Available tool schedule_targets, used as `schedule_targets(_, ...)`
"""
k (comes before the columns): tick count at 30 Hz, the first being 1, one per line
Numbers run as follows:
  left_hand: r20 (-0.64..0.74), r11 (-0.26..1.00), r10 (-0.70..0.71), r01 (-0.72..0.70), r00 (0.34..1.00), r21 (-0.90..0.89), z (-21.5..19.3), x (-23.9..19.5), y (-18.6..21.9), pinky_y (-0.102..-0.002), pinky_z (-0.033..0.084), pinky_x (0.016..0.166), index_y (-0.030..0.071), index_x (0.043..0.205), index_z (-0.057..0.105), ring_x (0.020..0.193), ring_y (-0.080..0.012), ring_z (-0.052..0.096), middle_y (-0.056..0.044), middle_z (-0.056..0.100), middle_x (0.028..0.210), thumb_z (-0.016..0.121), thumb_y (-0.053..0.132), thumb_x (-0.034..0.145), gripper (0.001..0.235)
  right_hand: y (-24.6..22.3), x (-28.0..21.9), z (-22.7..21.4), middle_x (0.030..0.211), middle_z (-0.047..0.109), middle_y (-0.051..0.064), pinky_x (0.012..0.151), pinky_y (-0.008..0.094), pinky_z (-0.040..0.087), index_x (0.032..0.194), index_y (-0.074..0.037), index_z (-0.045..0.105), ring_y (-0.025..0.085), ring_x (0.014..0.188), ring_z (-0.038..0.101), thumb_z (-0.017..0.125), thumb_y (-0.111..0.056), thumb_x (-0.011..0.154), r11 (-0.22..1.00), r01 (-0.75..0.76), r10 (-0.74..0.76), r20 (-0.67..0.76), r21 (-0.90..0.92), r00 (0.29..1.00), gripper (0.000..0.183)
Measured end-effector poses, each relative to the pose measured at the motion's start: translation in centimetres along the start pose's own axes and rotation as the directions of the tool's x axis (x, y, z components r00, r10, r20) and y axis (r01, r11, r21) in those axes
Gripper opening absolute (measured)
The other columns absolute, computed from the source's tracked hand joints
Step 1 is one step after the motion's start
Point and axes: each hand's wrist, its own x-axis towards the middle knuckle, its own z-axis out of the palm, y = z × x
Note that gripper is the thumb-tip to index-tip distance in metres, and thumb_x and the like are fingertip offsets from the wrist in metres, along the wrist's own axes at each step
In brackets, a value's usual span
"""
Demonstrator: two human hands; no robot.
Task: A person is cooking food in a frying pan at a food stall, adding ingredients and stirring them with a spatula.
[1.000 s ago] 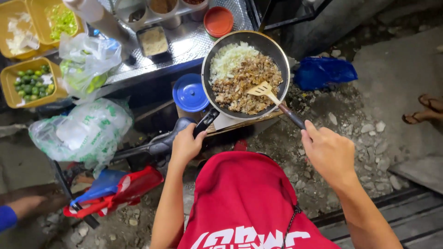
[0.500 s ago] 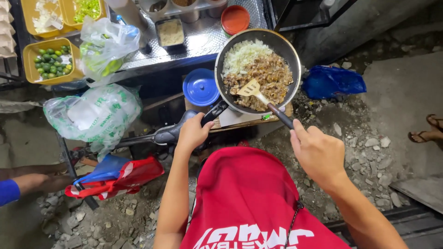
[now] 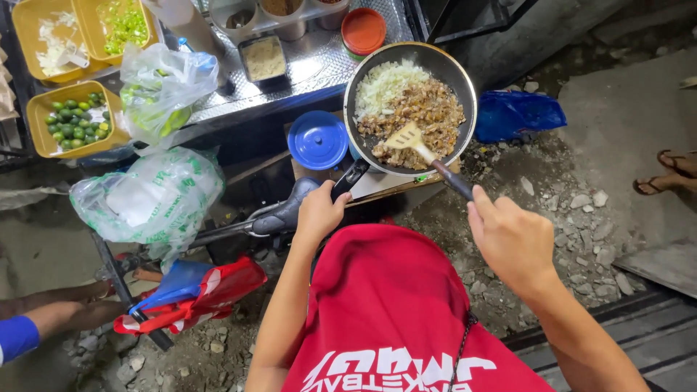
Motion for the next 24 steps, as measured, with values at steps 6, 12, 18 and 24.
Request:
schedule_targets(6, 0.029, 1.0, -0.001, 0.001, 1.0, 0.002, -0.1, 0.5, -0.4, -0.056, 0.056, 0.092, 0.013, 0.124, 0.066, 0.106, -0.0458, 0.071, -0.022, 0.073, 0.107, 0.061, 0.046, 0.096, 0.044, -2.0, -0.4, -0.2, 0.059, 0.05, -0.006, 0.044, 0.027, 0.047, 0.116, -0.029, 0.079, 0.014, 0.039, 0.055, 0.067, -0.039, 0.094, 1.0, 0.027, -0.027, 0.033, -0.003, 0.999, 0.027)
schedule_targets(12, 0.052, 1.0, 0.01, -0.01, 0.999, -0.004, -0.6, 0.4, -0.1, -0.056, 0.056, 0.093, 0.008, 0.131, 0.063, 0.109, -0.0478, 0.069, -0.026, 0.072, 0.112, 0.06, 0.045, 0.098, 0.05, -2.0, -1.0, -2.0, 0.06, 0.051, -0.003, 0.045, 0.03, 0.049, 0.116, -0.028, 0.081, 0.018, 0.04, 0.056, 0.066, -0.039, 0.097, 0.995, -0.098, 0.101, 0.081, -0.03, 0.992, 0.027)
schedule_targets(18, 0.063, 1.0, 0.016, -0.017, 0.998, 0.006, -1.1, 0.1, 0.1, -0.057, 0.056, 0.094, 0.004, 0.134, 0.062, 0.11, -0.0484, 0.069, -0.027, 0.071, 0.114, 0.06, 0.044, 0.099, 0.053, -4.5, -0.6, 0.0, 0.059, 0.051, -0.007, 0.042, 0.027, 0.047, 0.114, -0.028, 0.079, 0.012, 0.038, 0.054, 0.066, -0.039, 0.094, 0.999, -0.04, 0.041, 0.068, -0.015, 0.997, 0.026)
schedule_targets(24, 0.068, 1.0, 0.02, -0.021, 0.997, 0.017, -1.1, 0.5, 0.0, -0.058, 0.055, 0.094, 0.006, 0.132, 0.063, 0.109, -0.0493, 0.069, -0.026, 0.072, 0.113, 0.06, 0.046, 0.098, 0.052, -3.5, -0.5, 1.0, 0.058, 0.053, -0.005, 0.042, 0.03, 0.048, 0.114, -0.027, 0.081, 0.015, 0.038, 0.056, 0.067, -0.037, 0.093, 0.998, -0.06, 0.06, 0.054, -0.006, 0.997, 0.027)
